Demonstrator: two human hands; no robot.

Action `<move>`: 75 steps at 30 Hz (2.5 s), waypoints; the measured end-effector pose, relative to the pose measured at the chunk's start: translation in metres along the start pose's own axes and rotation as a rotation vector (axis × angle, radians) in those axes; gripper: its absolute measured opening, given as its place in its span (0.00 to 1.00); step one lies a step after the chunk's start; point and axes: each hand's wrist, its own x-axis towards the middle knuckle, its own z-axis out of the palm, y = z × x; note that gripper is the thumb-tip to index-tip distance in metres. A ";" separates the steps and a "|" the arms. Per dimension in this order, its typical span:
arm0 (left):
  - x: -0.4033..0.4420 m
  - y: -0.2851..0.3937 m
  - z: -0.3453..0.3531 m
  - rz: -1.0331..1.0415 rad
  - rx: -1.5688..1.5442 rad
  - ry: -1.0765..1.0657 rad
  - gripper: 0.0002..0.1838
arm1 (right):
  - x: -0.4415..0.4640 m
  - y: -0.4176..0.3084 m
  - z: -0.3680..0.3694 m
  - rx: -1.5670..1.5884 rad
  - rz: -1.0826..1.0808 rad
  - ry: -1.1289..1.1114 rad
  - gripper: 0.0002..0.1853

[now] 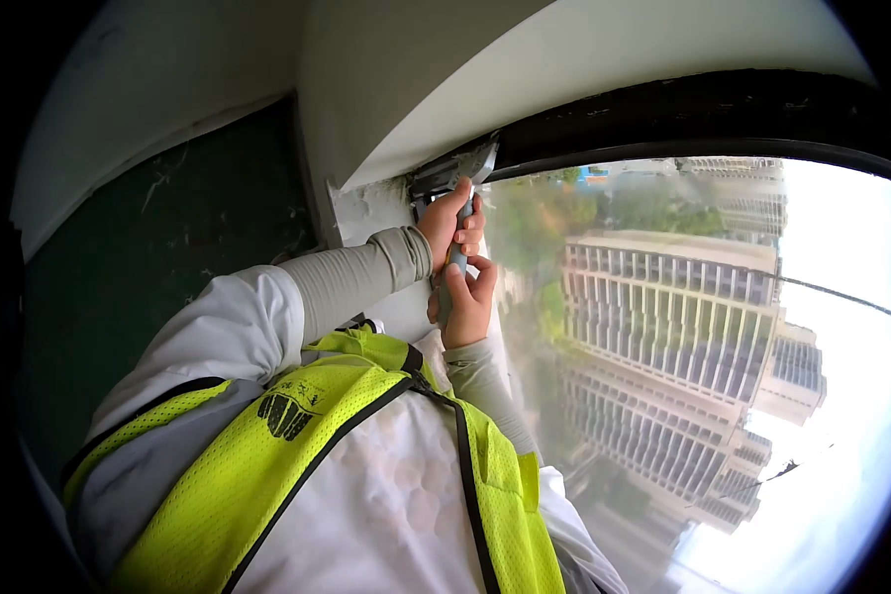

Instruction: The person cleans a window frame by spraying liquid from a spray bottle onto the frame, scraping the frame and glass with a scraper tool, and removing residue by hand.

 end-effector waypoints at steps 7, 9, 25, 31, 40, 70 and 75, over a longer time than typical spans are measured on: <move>0.001 0.004 -0.008 0.008 0.069 -0.038 0.20 | 0.009 0.018 0.000 0.064 -0.033 -0.021 0.16; -0.004 0.001 -0.002 -0.006 0.065 -0.021 0.20 | 0.003 0.014 -0.001 0.100 -0.026 -0.009 0.16; -0.003 0.007 -0.010 -0.012 0.124 -0.028 0.22 | 0.013 0.032 0.001 0.101 -0.081 -0.002 0.16; 0.003 0.003 -0.028 0.003 0.099 -0.056 0.22 | 0.013 0.038 0.001 0.100 -0.045 0.025 0.15; 0.003 -0.006 -0.035 0.006 0.063 -0.025 0.20 | 0.015 0.044 -0.008 0.047 0.015 0.038 0.16; 0.013 0.004 -0.060 0.006 0.101 -0.021 0.21 | 0.031 0.069 0.000 0.067 -0.016 0.045 0.16; 0.009 0.007 -0.057 -0.036 0.094 -0.043 0.21 | 0.028 0.067 0.007 0.083 -0.011 0.078 0.16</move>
